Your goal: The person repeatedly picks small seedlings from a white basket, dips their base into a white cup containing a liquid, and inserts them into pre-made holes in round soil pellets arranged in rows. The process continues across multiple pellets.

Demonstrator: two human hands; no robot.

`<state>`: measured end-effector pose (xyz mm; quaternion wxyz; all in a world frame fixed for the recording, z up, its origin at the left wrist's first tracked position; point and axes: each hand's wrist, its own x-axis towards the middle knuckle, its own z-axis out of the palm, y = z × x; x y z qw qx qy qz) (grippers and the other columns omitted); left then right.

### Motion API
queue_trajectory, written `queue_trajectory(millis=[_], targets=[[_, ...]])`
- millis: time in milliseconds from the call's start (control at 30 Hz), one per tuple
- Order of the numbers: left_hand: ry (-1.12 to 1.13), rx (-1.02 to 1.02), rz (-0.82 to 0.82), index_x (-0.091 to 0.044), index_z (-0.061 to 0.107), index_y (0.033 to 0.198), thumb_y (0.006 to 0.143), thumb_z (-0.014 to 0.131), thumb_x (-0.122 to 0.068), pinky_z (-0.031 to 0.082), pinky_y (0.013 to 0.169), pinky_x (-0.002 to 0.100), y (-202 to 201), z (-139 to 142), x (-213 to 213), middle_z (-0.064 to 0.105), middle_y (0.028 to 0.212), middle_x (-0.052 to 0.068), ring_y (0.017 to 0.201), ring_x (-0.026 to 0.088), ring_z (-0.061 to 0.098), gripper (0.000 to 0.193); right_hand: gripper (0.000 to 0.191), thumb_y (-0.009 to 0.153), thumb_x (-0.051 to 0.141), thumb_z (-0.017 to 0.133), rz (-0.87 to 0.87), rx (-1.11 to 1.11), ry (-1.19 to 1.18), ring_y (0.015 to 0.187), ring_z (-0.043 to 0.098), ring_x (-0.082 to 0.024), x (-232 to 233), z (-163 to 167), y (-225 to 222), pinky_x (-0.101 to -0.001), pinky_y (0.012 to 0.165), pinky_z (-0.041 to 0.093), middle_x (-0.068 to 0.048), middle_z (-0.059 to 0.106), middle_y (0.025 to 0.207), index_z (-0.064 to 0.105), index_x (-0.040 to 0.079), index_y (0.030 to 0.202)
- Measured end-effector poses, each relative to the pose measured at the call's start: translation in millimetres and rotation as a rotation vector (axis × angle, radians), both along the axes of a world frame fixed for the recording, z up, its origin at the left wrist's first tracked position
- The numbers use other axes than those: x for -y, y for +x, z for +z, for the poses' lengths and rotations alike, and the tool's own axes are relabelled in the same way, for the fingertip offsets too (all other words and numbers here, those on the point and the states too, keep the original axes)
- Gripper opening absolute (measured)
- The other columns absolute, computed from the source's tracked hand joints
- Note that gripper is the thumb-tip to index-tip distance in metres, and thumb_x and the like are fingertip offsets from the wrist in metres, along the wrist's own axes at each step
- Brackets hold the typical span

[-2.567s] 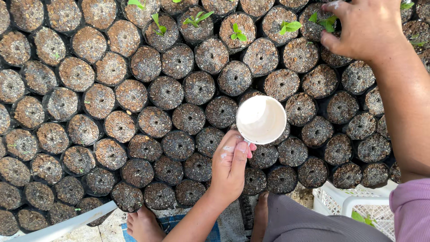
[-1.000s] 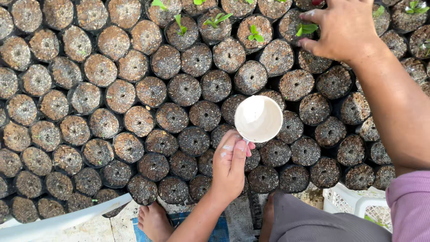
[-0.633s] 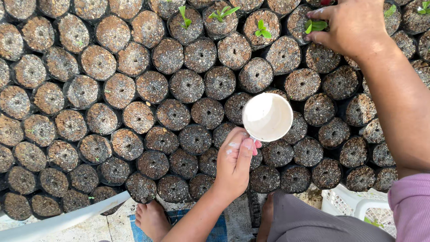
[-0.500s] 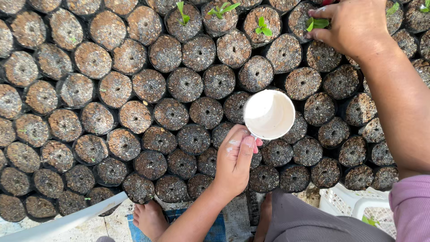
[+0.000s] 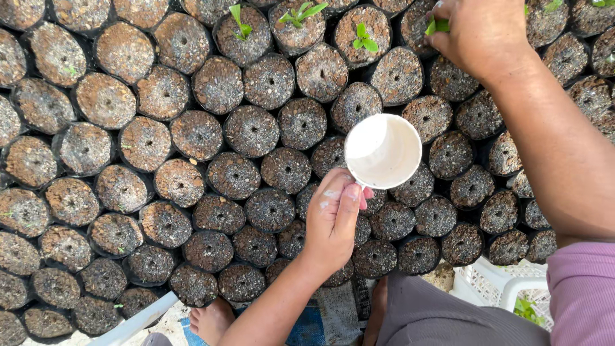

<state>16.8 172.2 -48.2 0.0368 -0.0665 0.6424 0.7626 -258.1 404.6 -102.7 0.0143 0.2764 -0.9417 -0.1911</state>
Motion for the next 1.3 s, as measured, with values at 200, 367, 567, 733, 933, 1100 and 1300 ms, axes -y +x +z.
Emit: queue_trajectory(millis=[200, 367, 567, 733, 933, 1100, 1300], targets=[[-0.028, -0.062, 0.032, 0.0, 0.057, 0.094, 0.111, 0.043, -0.017, 0.049, 0.078, 0.028, 7.4, 8.1, 5.4, 0.058, 0.099, 0.006, 0.084, 0.012, 0.055, 0.028, 0.032, 0.09, 0.037, 0.079, -0.14, 0.136, -0.126, 0.077, 0.071, -0.028, 3.8, -2.9, -4.9, -0.0485, 0.062, 0.057, -0.008, 0.074, 0.089, 0.079, 0.023, 0.119], [-0.037, -0.078, 0.08, 0.001, 0.061, 0.103, 0.11, 0.042, -0.017, 0.048, 0.077, 0.028, 25.6, 21.9, 9.4, 0.058, 0.098, 0.006, 0.083, 0.012, 0.053, 0.027, 0.035, 0.085, 0.053, 0.078, 0.069, -0.048, 0.092, 0.089, 0.073, -0.021, 12.5, 15.0, -6.2, -0.0454, 0.069, 0.057, 0.001, 0.076, 0.094, 0.08, 0.029, 0.112], [-0.086, -0.068, 0.142, 0.002, 0.062, 0.104, 0.111, 0.043, -0.018, 0.049, 0.078, 0.028, 44.0, 20.2, 20.2, 0.059, 0.099, 0.006, 0.084, 0.012, 0.055, 0.029, 0.053, 0.095, 0.045, 0.075, 0.002, 0.206, -0.392, 0.104, 0.065, -0.036, 19.9, 54.0, 12.0, -0.0583, 0.088, 0.048, -0.016, 0.07, 0.12, 0.069, 0.018, 0.14], [-0.084, -0.046, 0.164, 0.002, 0.063, 0.107, 0.111, 0.043, -0.019, 0.049, 0.077, 0.028, 46.2, 19.7, 24.9, 0.059, 0.099, 0.006, 0.084, 0.011, 0.056, 0.03, 0.054, 0.091, 0.053, 0.081, 0.279, 0.022, -0.394, 0.126, 0.054, -0.033, 49.2, 36.7, 29.2, -0.0573, 0.103, 0.034, -0.01, 0.067, 0.124, 0.075, 0.018, 0.131], [-0.042, -0.035, 0.161, 0.003, 0.063, 0.111, 0.11, 0.043, -0.018, 0.05, 0.077, 0.027, 43.2, 19.4, 29.6, 0.06, 0.102, 0.006, 0.085, 0.011, 0.057, 0.029, 0.044, 0.088, 0.05, 0.079, 0.367, -0.106, -0.36, 0.126, 0.049, -0.022, 56.2, 9.7, 25.6, -0.0474, 0.112, 0.028, 0.002, 0.061, 0.119, 0.078, 0.022, 0.121], [-0.052, -0.051, 0.163, 0.002, 0.062, 0.103, 0.111, 0.043, -0.018, 0.051, 0.078, 0.028, 40.4, 11.0, 32.9, 0.06, 0.101, 0.007, 0.085, 0.012, 0.057, 0.029, 0.043, 0.086, 0.05, 0.082, 0.316, -0.07, -0.388, 0.123, 0.053, -0.025, 59.7, -0.9, 23.6, -0.0513, 0.108, 0.03, 0.0, 0.064, 0.118, 0.08, 0.02, 0.117], [-0.051, -0.034, 0.144, 0.002, 0.062, 0.1, 0.11, 0.044, -0.017, 0.05, 0.077, 0.028, 28.4, 6.7, 34.0, 0.059, 0.098, 0.007, 0.083, 0.012, 0.057, 0.029, 0.04, 0.084, 0.044, 0.084, 0.262, -0.019, -0.428, 0.122, 0.055, -0.025, 63.0, -3.2, 25.5, -0.053, 0.11, 0.03, 0.0, 0.064, 0.113, 0.08, 0.02, 0.116]])
